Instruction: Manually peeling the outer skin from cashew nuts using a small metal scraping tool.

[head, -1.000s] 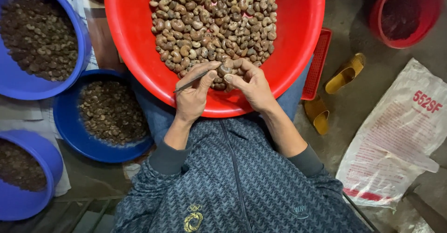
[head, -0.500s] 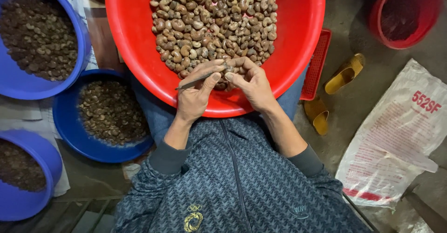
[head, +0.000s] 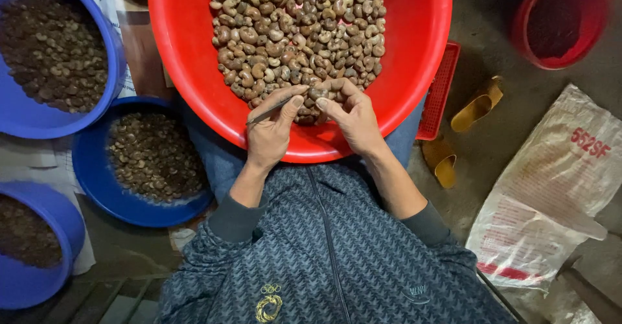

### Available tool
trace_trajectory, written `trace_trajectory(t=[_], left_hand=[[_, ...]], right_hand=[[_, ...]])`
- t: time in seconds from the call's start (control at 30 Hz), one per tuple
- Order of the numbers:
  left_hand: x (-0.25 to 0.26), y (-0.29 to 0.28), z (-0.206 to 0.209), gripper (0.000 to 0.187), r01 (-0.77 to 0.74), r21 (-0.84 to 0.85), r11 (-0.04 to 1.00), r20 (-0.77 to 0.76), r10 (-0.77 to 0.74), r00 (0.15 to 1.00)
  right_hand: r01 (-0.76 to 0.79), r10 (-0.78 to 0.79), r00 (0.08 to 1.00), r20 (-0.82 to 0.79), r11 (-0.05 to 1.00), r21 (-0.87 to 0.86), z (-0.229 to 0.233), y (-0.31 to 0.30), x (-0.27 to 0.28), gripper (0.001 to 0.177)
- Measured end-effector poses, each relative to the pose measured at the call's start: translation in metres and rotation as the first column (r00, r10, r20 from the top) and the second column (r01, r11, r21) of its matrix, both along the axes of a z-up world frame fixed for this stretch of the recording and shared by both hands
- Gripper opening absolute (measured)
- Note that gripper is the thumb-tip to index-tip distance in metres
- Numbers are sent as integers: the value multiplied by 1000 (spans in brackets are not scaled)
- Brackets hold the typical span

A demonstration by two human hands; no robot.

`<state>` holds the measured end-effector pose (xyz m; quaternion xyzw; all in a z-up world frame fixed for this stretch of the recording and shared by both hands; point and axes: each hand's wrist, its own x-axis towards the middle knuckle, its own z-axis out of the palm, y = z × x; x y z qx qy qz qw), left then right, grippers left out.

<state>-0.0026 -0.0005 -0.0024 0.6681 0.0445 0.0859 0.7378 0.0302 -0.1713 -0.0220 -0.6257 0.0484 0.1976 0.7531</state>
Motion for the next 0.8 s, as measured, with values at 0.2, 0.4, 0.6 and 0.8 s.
trace_trajectory(t=[0.2,0.4,0.6,0.8], left_hand=[[0,0,5,15,-11,-1,1000,-14,11,1000],[2,-2,6,15,-30,-37,999,-53,28,998],[1,4,15,22,72,-38,997,-203,-78,976],[3,-3,9,14,-20,-20,1000,-97,18,995]], right_hand=[[45,-44,998,38,999,-22,16,-8,3,29],[388,-244,862,444,881,-270,56,-54,15,24],[599,-453,748,486,775,-200,11,-160,18,25],[606,-523,792,314,620,-497,-82,-224,-5,16]])
